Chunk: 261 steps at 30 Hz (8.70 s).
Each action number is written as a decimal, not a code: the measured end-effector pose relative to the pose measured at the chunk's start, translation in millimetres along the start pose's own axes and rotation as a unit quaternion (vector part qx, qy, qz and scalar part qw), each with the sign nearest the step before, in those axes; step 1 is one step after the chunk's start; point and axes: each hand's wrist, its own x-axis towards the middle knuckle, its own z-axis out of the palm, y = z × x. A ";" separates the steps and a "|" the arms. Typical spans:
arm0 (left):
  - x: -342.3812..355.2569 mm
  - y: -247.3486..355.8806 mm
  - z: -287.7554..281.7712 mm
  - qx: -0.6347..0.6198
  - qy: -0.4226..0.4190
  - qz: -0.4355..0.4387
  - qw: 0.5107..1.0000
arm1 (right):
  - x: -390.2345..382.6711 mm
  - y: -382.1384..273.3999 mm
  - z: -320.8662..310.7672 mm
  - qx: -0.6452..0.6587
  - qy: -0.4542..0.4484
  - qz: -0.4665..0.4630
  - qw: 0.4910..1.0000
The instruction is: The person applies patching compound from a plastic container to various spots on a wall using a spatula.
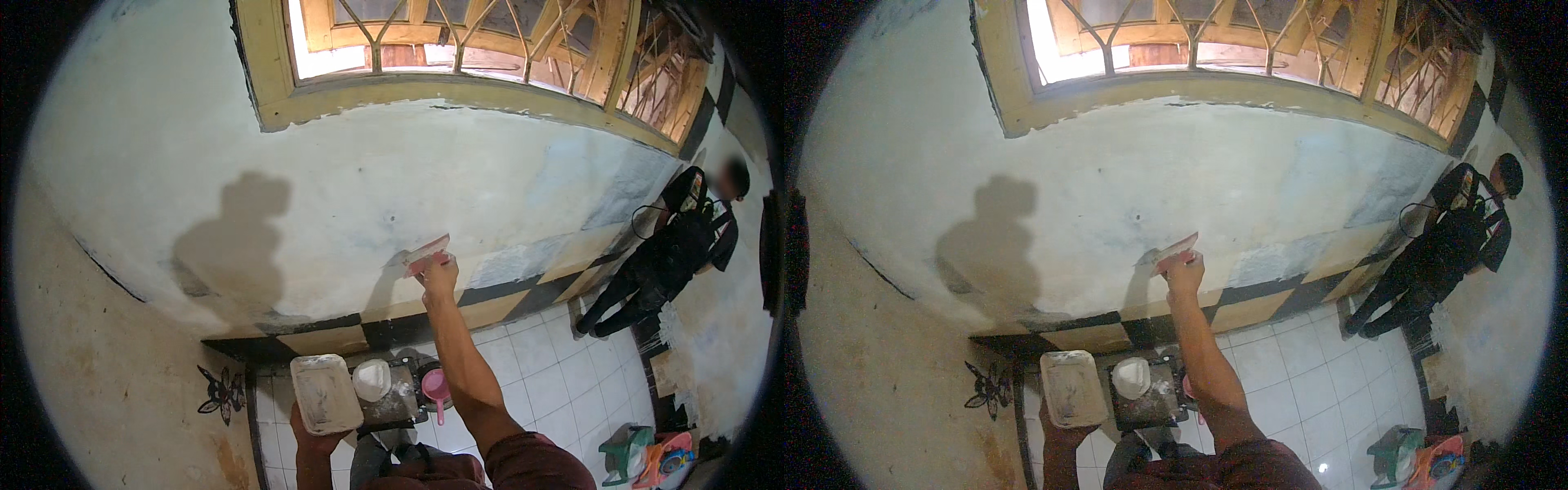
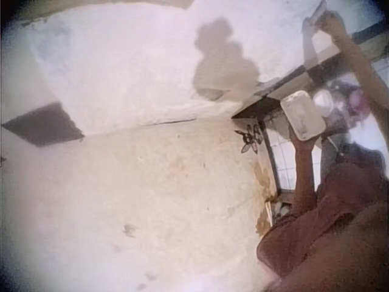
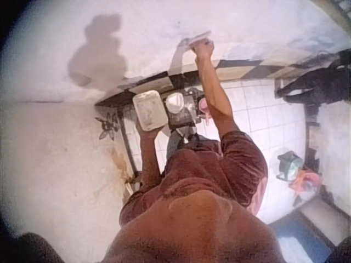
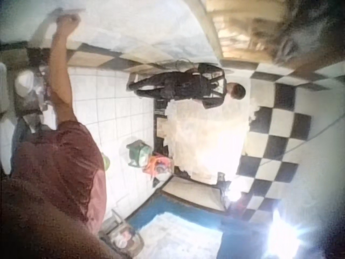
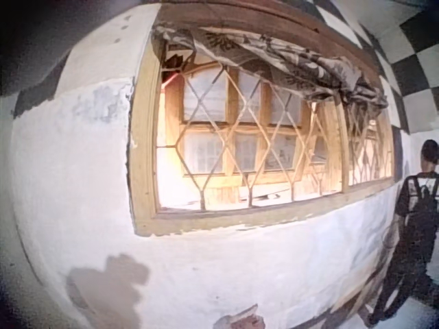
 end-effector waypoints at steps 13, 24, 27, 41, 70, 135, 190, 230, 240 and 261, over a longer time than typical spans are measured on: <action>2.3 -1.0 2.5 -0.065 0.026 -0.039 0.997 | 43.6 42.1 -40.9 -0.012 0.026 0.058 0.998; -3.9 1.9 -12.1 -0.071 0.048 -0.016 0.996 | -32.0 54.9 -32.9 -0.041 0.038 0.153 0.987; -3.4 -0.6 -21.5 -0.067 0.054 -0.020 0.996 | -20.0 71.3 -37.0 -0.004 -0.040 0.174 0.984; -7.8 -1.8 -23.4 -0.001 0.073 0.029 0.997 | -27.3 15.1 -14.8 0.065 0.008 0.157 0.985; -2.8 63.8 -117.0 -0.104 0.019 -0.067 0.992 | -111.9 174.4 10.0 -0.503 -0.014 -0.233 0.832; -12.6 83.6 -128.1 0.042 0.079 -0.010 0.996 | -147.8 204.7 88.9 0.018 0.010 0.025 0.999; 56.7 82.2 -52.1 -0.043 -0.096 -0.036 0.994 | -256.5 -32.2 24.3 -0.056 -0.045 0.112 0.991; 76.5 104.0 -6.2 -0.088 -0.115 -0.066 0.987 | -264.2 -43.5 62.4 -0.342 -0.213 -0.020 0.915; 70.4 87.5 -30.5 -0.069 -0.099 -0.055 0.991 | -264.7 -21.7 36.3 -0.257 -0.185 0.019 0.948; 52.2 57.3 -78.6 -0.070 -0.045 -0.109 0.991 | -282.7 26.7 -40.2 -0.099 -0.132 0.224 0.961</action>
